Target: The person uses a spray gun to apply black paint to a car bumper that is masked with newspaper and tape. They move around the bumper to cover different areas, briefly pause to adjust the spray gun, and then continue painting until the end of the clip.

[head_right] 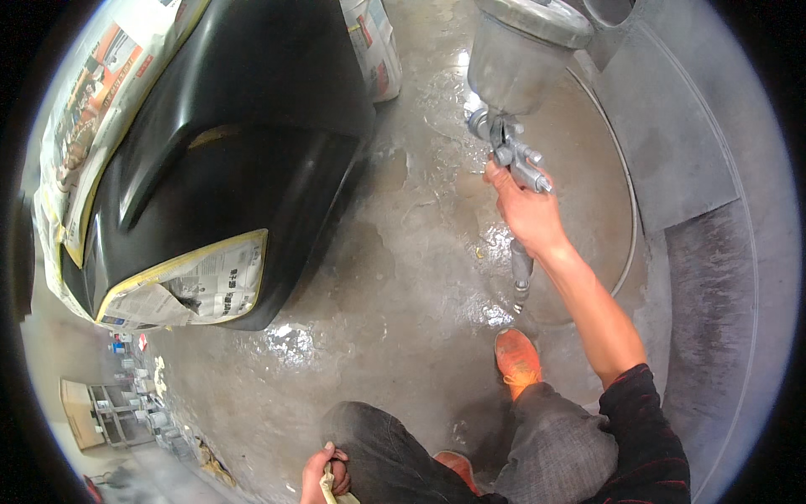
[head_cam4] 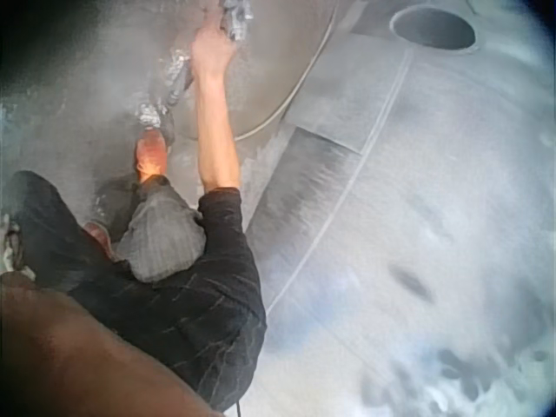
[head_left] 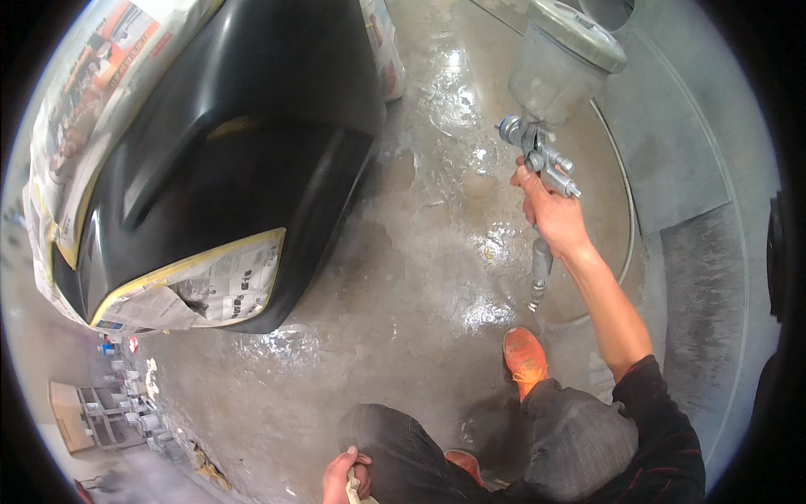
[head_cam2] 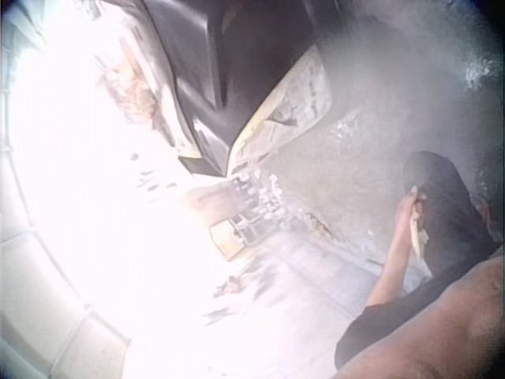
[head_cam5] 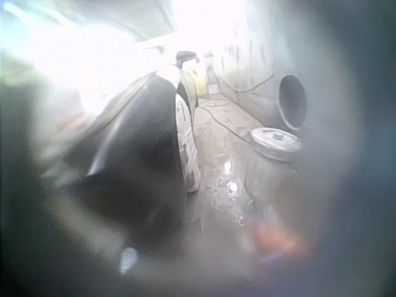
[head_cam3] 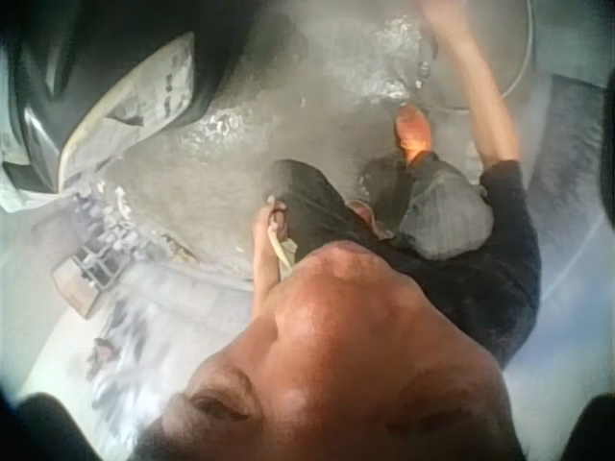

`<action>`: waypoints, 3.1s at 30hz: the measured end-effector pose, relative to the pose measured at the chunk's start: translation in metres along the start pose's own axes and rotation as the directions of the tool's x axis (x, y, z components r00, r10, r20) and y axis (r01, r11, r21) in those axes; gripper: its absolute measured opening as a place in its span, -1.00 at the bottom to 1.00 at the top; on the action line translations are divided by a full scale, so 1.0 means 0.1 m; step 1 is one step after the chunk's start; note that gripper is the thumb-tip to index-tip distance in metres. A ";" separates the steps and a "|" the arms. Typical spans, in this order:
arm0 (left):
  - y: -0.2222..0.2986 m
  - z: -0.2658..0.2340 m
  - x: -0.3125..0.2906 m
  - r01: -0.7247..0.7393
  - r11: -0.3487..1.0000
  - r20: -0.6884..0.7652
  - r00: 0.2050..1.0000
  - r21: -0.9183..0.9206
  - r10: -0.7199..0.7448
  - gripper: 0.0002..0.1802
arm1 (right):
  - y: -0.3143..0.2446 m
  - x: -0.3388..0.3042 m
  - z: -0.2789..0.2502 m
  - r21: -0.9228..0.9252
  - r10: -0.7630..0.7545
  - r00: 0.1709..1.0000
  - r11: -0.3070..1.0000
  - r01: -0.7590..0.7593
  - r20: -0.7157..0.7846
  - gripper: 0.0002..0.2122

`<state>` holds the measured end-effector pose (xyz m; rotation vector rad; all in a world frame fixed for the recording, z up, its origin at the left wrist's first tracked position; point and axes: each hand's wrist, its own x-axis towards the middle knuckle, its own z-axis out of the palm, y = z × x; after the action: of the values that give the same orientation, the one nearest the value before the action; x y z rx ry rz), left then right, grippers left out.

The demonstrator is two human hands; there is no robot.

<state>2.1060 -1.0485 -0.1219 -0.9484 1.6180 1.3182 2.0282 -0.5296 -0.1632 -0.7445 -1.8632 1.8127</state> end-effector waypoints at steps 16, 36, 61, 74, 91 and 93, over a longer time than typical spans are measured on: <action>-0.06 -0.02 -0.01 -0.025 0.999 -0.014 1.000 -0.048 0.024 -0.58 | -0.93 -0.51 0.04 -0.084 -0.158 0.871 0.971 0.222 0.466 -0.78; 0.00 0.06 -0.11 0.015 0.997 -0.056 0.998 -0.069 -0.019 -0.63 | -1.20 -0.03 -0.23 -0.297 0.028 0.985 0.955 0.023 0.168 -0.61; 0.12 0.23 0.03 0.034 0.997 -0.129 0.991 -0.064 -0.042 -0.63 | -0.30 -0.16 0.15 -0.068 -0.045 0.960 0.996 0.066 0.275 -0.86; -0.06 0.05 0.03 -0.052 0.994 -0.095 0.995 -0.094 0.043 -0.59 | 0.14 0.39 0.35 0.006 0.257 0.936 0.964 -0.267 0.240 -0.78; 0.10 0.07 0.02 -0.032 0.997 -0.067 0.997 -0.067 0.028 -0.57 | 1.19 0.48 0.40 0.198 0.273 0.817 0.886 -0.420 0.508 -0.67; 0.15 0.16 0.04 -0.016 0.998 -0.050 0.999 -0.068 0.013 -0.58 | 1.27 0.57 0.40 0.198 0.282 0.797 0.875 -0.442 0.535 -0.69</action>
<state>2.0931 -1.0308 -0.1225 -1.0194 1.6289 1.3778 1.9688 -0.5235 -0.2957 -0.5894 -1.7152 2.6913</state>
